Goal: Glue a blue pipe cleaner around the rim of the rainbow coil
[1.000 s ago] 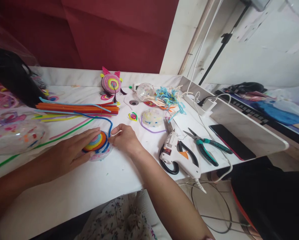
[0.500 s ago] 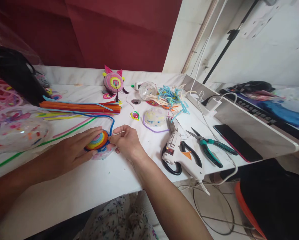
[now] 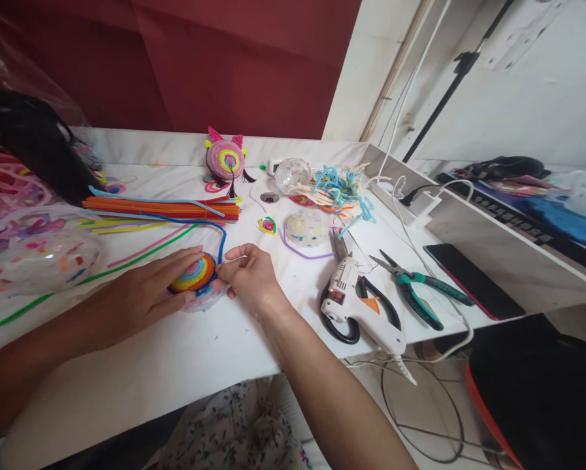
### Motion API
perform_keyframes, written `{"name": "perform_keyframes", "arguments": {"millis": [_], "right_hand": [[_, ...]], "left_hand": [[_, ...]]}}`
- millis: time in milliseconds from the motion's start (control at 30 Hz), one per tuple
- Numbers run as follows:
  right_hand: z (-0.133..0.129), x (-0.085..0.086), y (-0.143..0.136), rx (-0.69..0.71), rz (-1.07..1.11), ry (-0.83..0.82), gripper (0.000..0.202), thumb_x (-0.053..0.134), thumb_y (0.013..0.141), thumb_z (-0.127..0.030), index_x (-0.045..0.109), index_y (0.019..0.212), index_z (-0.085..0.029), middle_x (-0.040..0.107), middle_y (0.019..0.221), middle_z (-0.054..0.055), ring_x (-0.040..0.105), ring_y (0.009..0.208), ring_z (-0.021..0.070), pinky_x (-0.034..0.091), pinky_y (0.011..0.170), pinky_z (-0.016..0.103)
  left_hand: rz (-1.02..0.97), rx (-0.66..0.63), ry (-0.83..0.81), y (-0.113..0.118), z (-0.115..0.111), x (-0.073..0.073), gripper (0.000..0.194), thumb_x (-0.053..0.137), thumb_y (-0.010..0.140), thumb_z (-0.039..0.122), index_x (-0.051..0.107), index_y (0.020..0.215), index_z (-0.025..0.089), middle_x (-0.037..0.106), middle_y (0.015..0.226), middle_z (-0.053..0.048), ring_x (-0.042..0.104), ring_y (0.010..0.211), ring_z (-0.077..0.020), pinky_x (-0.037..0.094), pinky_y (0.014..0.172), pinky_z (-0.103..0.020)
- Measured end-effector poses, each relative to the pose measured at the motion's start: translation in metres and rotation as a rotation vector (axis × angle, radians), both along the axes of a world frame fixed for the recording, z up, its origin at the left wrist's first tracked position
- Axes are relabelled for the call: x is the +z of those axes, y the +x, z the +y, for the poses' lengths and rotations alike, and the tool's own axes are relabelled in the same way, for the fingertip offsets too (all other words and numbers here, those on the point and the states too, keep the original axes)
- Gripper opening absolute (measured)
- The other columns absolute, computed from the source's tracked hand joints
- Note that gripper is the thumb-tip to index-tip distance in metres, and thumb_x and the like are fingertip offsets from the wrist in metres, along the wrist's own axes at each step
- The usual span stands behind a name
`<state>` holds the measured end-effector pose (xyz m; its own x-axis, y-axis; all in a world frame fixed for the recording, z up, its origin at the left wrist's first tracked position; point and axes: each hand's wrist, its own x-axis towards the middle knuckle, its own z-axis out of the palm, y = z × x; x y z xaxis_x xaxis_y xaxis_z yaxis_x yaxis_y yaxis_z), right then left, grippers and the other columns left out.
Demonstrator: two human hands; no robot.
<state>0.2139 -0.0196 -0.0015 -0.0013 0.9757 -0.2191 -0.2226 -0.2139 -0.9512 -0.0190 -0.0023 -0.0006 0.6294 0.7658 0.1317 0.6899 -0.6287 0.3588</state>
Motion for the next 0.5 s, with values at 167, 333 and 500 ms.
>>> {"name": "perform_keyframes", "arguments": {"millis": [167, 333, 500], "right_hand": [[-0.0011, 0.0031, -0.0016, -0.003, 0.020, -0.009, 0.044, 0.093, 0.066, -0.013, 0.057, 0.089, -0.025, 0.071, 0.061, -0.005, 0.075, 0.056, 0.0178, 0.043, 0.042, 0.018], [-0.0020, 0.0065, -0.0042, -0.048, 0.045, -0.029, 0.040, 0.087, 0.065, -0.009, 0.056, 0.085, -0.024, 0.070, 0.056, -0.006, 0.071, 0.050, 0.0152, 0.041, 0.038, 0.017], [-0.0039, 0.0048, -0.0033, -0.028, 0.070, 0.016, 0.040, 0.085, 0.061, -0.013, 0.056, 0.086, -0.024, 0.073, 0.059, -0.006, 0.073, 0.052, 0.0157, 0.045, 0.040, 0.018]], "left_hand": [[0.009, 0.007, 0.009, -0.0008, 0.0007, -0.0002, 0.071, 0.049, 0.107, 0.060, 0.054, 0.168, 0.024, 0.053, 0.180, -0.011, 0.056, 0.162, -0.0392, 0.046, 0.136, -0.056], [-0.003, 0.009, 0.020, 0.0017, 0.0004, 0.0002, 0.069, 0.051, 0.106, 0.060, 0.057, 0.164, 0.023, 0.056, 0.177, -0.013, 0.058, 0.160, -0.0414, 0.049, 0.135, -0.059], [-0.030, 0.040, 0.013, 0.0070, -0.0035, 0.0036, 0.068, 0.055, 0.101, 0.056, 0.060, 0.160, 0.023, 0.060, 0.174, -0.015, 0.061, 0.157, -0.0439, 0.051, 0.132, -0.063]]}}
